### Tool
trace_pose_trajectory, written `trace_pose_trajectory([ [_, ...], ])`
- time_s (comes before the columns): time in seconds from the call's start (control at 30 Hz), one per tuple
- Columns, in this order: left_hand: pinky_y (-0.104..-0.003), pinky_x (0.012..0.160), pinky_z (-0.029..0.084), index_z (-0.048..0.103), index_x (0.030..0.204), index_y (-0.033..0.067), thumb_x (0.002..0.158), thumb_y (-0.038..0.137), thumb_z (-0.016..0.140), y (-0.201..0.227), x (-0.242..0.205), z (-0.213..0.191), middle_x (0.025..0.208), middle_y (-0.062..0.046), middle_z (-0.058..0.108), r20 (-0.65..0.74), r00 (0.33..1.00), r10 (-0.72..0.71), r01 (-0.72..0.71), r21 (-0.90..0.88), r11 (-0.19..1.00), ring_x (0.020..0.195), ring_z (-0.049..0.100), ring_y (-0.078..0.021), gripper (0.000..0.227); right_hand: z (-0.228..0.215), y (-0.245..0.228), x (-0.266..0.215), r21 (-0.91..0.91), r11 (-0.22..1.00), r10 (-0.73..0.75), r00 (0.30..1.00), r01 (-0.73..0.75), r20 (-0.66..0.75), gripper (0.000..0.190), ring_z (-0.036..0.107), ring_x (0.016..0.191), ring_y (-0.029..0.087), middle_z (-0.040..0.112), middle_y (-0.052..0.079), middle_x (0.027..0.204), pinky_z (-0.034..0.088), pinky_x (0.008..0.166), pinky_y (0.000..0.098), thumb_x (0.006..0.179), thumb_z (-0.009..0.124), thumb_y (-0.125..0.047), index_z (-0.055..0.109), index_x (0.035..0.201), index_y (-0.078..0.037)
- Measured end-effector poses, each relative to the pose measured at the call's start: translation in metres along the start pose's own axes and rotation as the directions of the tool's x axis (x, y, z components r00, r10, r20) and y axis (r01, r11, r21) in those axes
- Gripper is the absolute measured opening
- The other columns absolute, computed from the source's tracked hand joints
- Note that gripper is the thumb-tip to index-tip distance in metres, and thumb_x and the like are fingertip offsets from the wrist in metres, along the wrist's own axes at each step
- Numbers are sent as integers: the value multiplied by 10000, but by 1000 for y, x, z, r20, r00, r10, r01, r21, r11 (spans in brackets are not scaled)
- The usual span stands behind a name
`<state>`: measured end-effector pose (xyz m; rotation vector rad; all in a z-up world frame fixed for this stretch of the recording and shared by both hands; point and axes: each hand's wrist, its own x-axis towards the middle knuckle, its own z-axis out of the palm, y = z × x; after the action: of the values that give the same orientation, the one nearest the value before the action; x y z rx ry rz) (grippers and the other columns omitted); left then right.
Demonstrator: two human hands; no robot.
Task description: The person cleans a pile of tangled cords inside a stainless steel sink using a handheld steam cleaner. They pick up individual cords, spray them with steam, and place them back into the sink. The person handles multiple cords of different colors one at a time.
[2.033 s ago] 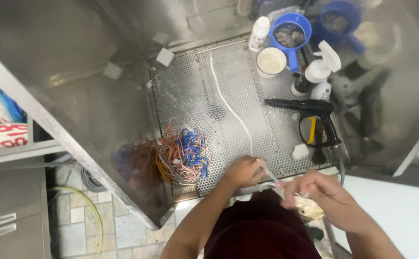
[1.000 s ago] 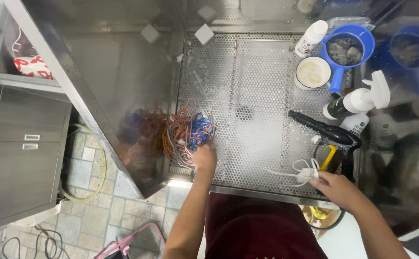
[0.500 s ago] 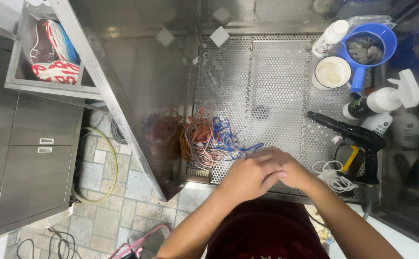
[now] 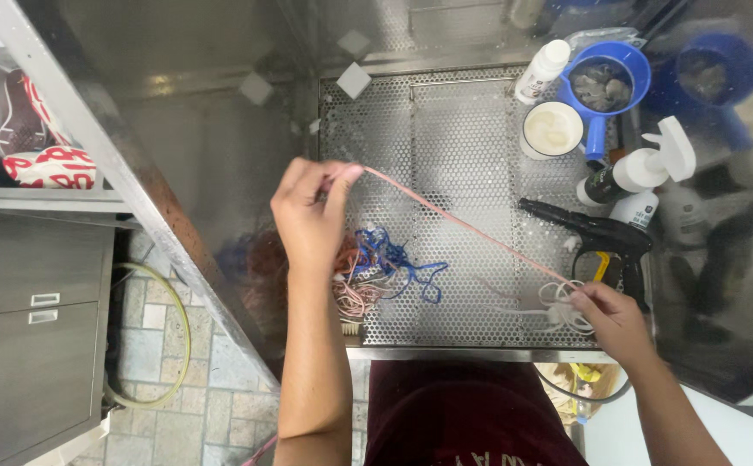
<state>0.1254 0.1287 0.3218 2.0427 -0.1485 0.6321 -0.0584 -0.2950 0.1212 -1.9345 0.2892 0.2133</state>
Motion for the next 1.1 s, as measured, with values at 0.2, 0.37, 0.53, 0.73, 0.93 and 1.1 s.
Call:
trace_pose_trajectory([
  [0.2, -306, 617, 478, 733, 966, -12, 961, 106, 786, 5, -10, 1, 823, -106, 655, -4, 997, -79, 79, 53, 996, 672, 596, -184, 129, 23, -47, 53, -316, 916, -227, 969, 245, 92, 192, 679, 810, 251, 706, 116, 913, 516, 740, 332, 943, 647, -142, 698, 1075, -11],
  [0.37, -328, 620, 539, 740, 942, 16, 932, 168, 750, 10, -47, 8, 871, -117, 727, 149, 979, -138, 116, 148, 982, 700, 710, -225, 152, 41, -129, 144, -571, 523, -792, 608, 633, -51, 161, 621, 928, 334, 653, 155, 1001, 508, 829, 417, 913, 723, -99, 765, 1063, -58],
  [0.53, -348, 618, 546, 736, 958, 21, 921, 174, 746, 4, -79, 20, 847, -116, 724, 205, 943, -262, 233, 157, 960, 679, 710, -249, 158, 44, -176, 285, -69, 880, -473, 849, 471, -238, 112, 720, 775, 156, 702, 87, 986, 559, 675, 271, 1052, 650, -45, 719, 1125, 6],
  [0.73, -366, 667, 559, 727, 1013, 11, 931, 148, 725, -9, -101, 40, 896, -141, 726, 231, 924, -305, 277, 145, 950, 747, 718, -277, 160, 63, -138, 458, 89, 815, -549, 812, 573, -196, 145, 742, 972, 170, 726, 151, 1134, 616, 810, 295, 1023, 690, 1, 696, 1165, 36],
  [0.93, -366, 729, 584, 717, 1117, 11, 931, 114, 705, -26, -98, 58, 947, -165, 724, 239, 898, -369, 363, 72, 929, 813, 743, -282, 212, 94, -67, 487, -532, 552, -663, 725, 642, 188, 601, 637, 1071, 422, 668, 285, 1221, 508, 923, 492, 713, 896, -129, 677, 1248, 34],
  [1.1, -370, 767, 586, 701, 1166, 7, 929, 92, 695, -34, -87, 63, 1009, -178, 729, 255, 892, -374, 374, 51, 926, 877, 755, -300, 252, 143, -34, 453, -441, 817, -468, 874, 372, -129, 259, 723, 1017, 265, 746, 135, 1111, 571, 904, 397, 946, 750, -110, 712, 1202, -95],
])
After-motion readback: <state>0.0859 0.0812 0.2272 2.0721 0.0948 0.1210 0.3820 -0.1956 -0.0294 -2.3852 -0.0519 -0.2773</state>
